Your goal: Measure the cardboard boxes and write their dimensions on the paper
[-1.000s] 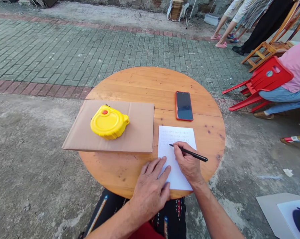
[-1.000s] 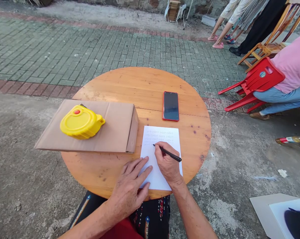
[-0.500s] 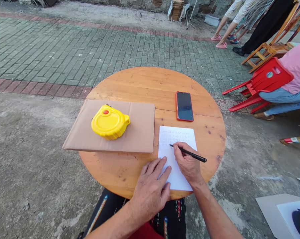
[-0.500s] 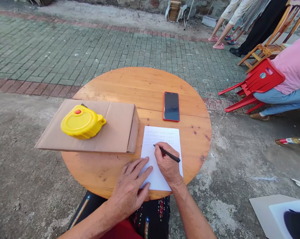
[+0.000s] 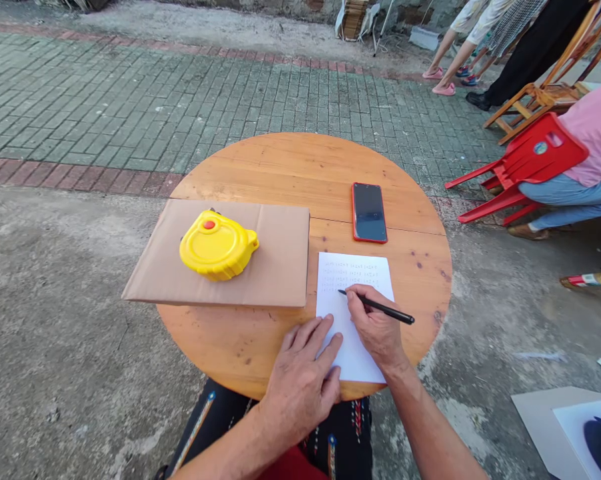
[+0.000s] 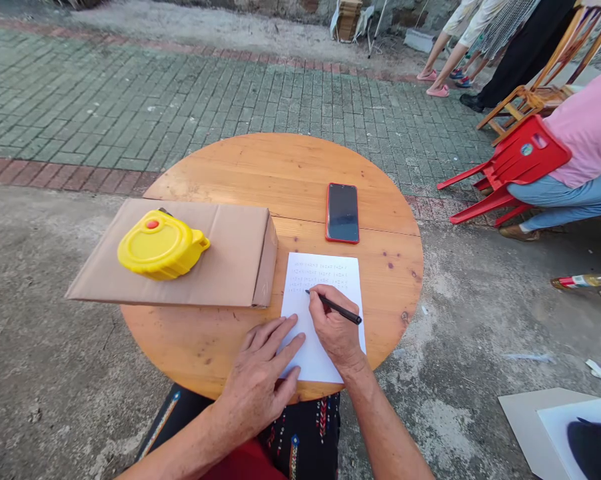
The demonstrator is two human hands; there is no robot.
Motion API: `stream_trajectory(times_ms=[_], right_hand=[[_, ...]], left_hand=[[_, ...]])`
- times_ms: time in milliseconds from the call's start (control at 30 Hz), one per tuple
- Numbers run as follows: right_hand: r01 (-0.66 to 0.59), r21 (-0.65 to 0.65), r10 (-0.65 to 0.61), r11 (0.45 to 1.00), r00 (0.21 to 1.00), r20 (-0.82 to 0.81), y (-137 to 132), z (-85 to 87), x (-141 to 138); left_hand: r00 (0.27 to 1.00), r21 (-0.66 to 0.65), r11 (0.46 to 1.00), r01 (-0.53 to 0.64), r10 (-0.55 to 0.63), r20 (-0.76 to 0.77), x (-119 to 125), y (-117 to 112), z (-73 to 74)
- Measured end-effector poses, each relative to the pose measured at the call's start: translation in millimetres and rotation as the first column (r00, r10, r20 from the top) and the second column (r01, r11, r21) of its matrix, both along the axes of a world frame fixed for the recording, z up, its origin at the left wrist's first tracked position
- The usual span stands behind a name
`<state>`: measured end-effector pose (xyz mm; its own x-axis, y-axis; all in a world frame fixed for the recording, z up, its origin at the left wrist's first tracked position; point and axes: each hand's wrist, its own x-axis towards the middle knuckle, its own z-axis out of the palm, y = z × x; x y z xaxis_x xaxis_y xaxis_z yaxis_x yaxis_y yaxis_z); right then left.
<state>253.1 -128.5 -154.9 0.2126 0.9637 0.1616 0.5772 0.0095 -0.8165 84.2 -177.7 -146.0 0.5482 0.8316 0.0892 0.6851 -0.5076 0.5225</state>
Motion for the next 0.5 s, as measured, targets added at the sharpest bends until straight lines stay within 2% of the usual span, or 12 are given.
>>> stream_trajectory(times_ms=[267, 500], right_hand=[[0.081, -0.002, -0.081, 0.997, 0.993, -0.087, -4.1, -5.6, 3.1], [0.061, -0.012, -0.062, 0.998, 0.995, -0.078, -1.9, -4.6, 3.4]], left_hand=[[1.0, -0.008, 1.0, 0.0, 0.0, -0.006, 0.0, -0.1, 0.8], [1.0, -0.007, 1.0, -0.025, 0.025, -0.004, 3.6, -0.7, -1.2]])
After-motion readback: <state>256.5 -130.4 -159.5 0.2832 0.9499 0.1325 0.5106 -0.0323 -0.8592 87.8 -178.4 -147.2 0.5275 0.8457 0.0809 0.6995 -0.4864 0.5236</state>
